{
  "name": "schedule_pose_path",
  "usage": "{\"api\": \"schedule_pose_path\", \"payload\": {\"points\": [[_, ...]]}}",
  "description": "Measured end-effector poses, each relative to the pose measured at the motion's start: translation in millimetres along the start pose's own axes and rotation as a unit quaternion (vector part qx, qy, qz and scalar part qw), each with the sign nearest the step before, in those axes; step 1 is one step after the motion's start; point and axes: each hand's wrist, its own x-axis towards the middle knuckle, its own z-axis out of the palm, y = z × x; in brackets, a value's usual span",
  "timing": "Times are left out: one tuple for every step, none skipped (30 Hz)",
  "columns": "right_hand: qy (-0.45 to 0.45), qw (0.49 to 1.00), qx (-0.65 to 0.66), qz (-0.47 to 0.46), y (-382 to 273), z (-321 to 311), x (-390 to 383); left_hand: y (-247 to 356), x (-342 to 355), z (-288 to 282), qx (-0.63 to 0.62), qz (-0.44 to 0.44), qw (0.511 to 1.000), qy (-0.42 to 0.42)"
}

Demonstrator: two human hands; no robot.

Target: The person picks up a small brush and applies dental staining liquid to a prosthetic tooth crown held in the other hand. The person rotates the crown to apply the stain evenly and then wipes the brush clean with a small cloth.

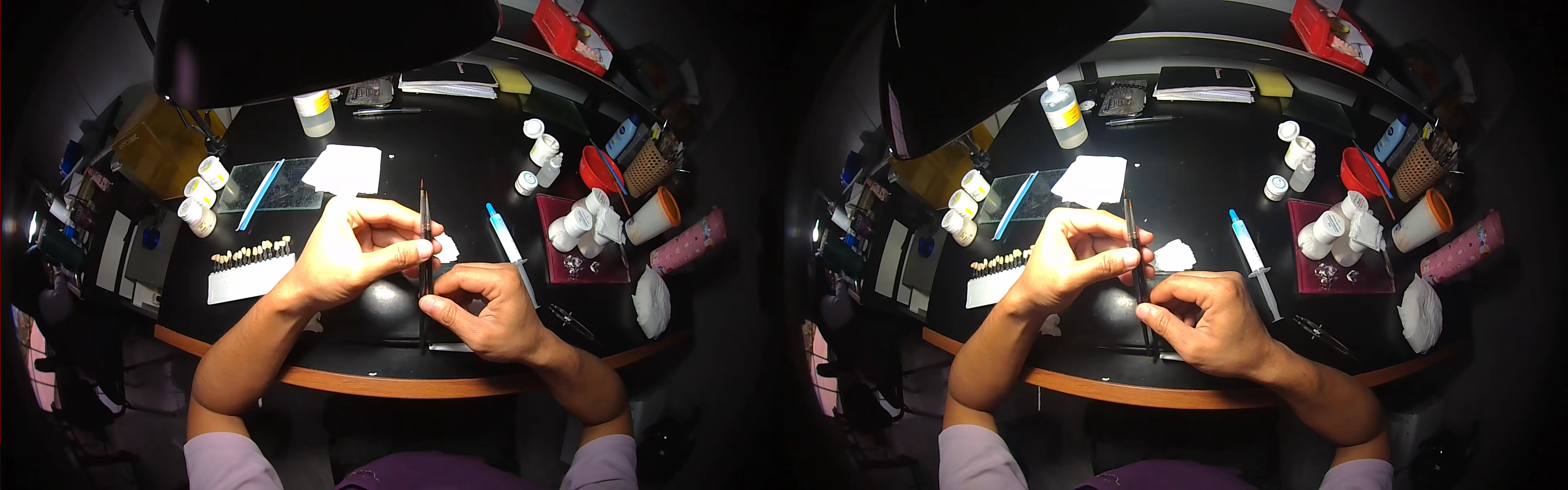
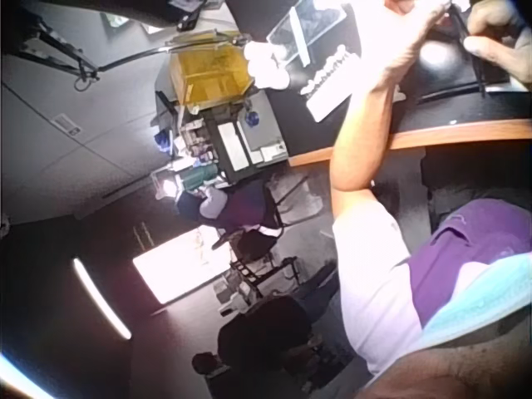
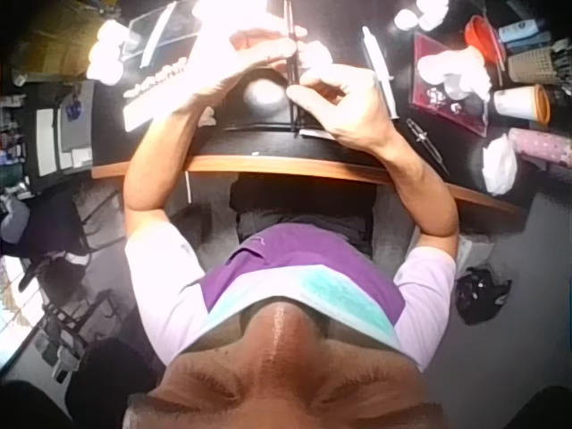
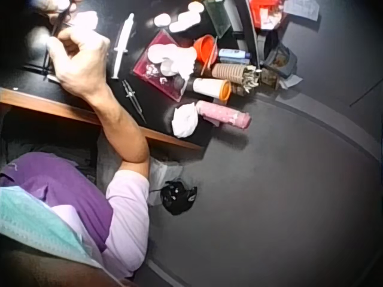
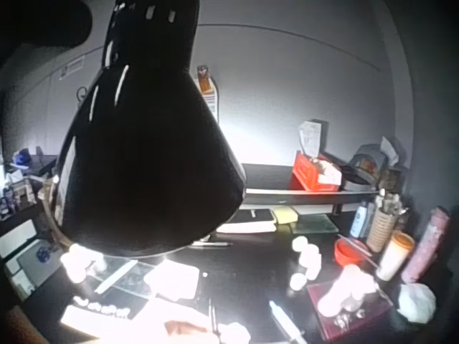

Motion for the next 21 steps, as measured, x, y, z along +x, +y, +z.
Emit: {"api": "schedule_pose_path", "payload": {"points": [[-0.003, 1.000, -0.001, 0.007, -0.4, -0.1, -0.2, 0.1, 0.1, 0.2, -0.004, 0.001, 1.000, -0.001], [-0.003, 1.000, -0.002, 0.007, 0.4, 0.7, 0.2, 0.0, -0.2, -0.8, -0.004, 0.002, 1.000, -0.001], [-0.001, 1.000, 0.000, 0.001, 2.0, 1.8, 0.2, -0.3, -0.6, -2.2, -0.003, 0.004, 1.000, -0.002], [0.002, 1.000, 0.002, -0.004, 2.5, 2.5, 0.5, -0.4, -0.8, -3.3, -0.002, 0.006, 1.000, -0.002], [0.002, 1.000, 0.002, -0.005, 2.7, 2.1, 0.4, -0.7, -0.5, -2.9, -0.001, 0.006, 1.000, -0.002], [0.005, 1.000, 0.006, -0.009, 2.6, 1.5, 0.5, -0.8, 0.0, -2.3, -0.005, 0.006, 1.000, 0.002], [0.007, 1.000, 0.009, -0.014, 2.4, 0.6, 0.8, -0.7, 0.7, -1.9, -0.009, 0.006, 1.000, 0.006], [0.008, 1.000, 0.009, -0.013, 1.7, 0.1, 0.3, -0.9, 1.1, -1.5, -0.009, 0.005, 1.000, 0.005], [0.005, 1.000, 0.010, -0.011, 0.6, -0.9, 0.2, -0.8, 1.7, -1.1, -0.015, 0.005, 1.000, 0.000], [0.003, 1.000, 0.010, -0.009, -0.1, -1.9, -0.1, -0.6, 2.5, -0.5, -0.022, 0.005, 1.000, -0.005], [0.003, 1.000, 0.010, -0.013, 1.0, -2.4, 0.7, -0.2, 2.8, -1.1, -0.019, 0.007, 1.000, -0.005], [-0.001, 1.000, 0.008, -0.011, 2.4, -2.8, 0.1, -0.7, 2.2, -1.1, -0.023, 0.006, 1.000, -0.010], [-0.006, 1.000, 0.006, -0.009, 3.3, -3.4, -0.6, -1.4, 1.7, -1.0, -0.027, 0.007, 1.000, -0.014], [-0.007, 1.000, 0.001, -0.011, 1.6, -3.6, -1.0, -1.3, 1.2, -1.4, -0.017, 0.008, 1.000, -0.019], [-0.008, 1.000, -0.001, -0.011, 0.3, -4.1, -1.1, -1.9, 1.0, -1.6, -0.018, 0.003, 1.000, -0.016], [-0.010, 1.000, -0.002, -0.011, -0.8, -4.1, -0.7, -2.4, 0.8, -1.6, -0.020, -0.002, 1.000, -0.013], [-0.004, 1.000, -0.003, -0.015, -1.5, -1.8, -0.3, -2.4, -1.2, -1.5, -0.022, -0.005, 1.000, -0.004], [-0.009, 1.000, -0.003, -0.020, -2.3, -0.4, 0.5, -2.7, -2.2, -1.6, -0.020, -0.001, 1.000, 0.001], [0.004, 0.999, -0.022, -0.027, -3.0, 0.2, 1.2, -3.5, -3.0, -1.6, -0.020, -0.001, 1.000, -0.003], [0.011, 0.998, -0.039, -0.037, -2.8, 1.3, 2.4, -4.1, -5.3, -1.7, -0.020, 0.000, 1.000, -0.001], [0.022, 0.998, -0.033, -0.044, 1.1, 2.5, 0.4, -4.6, -5.6, 0.3, -0.005, 0.006, 1.000, 0.003]]}}
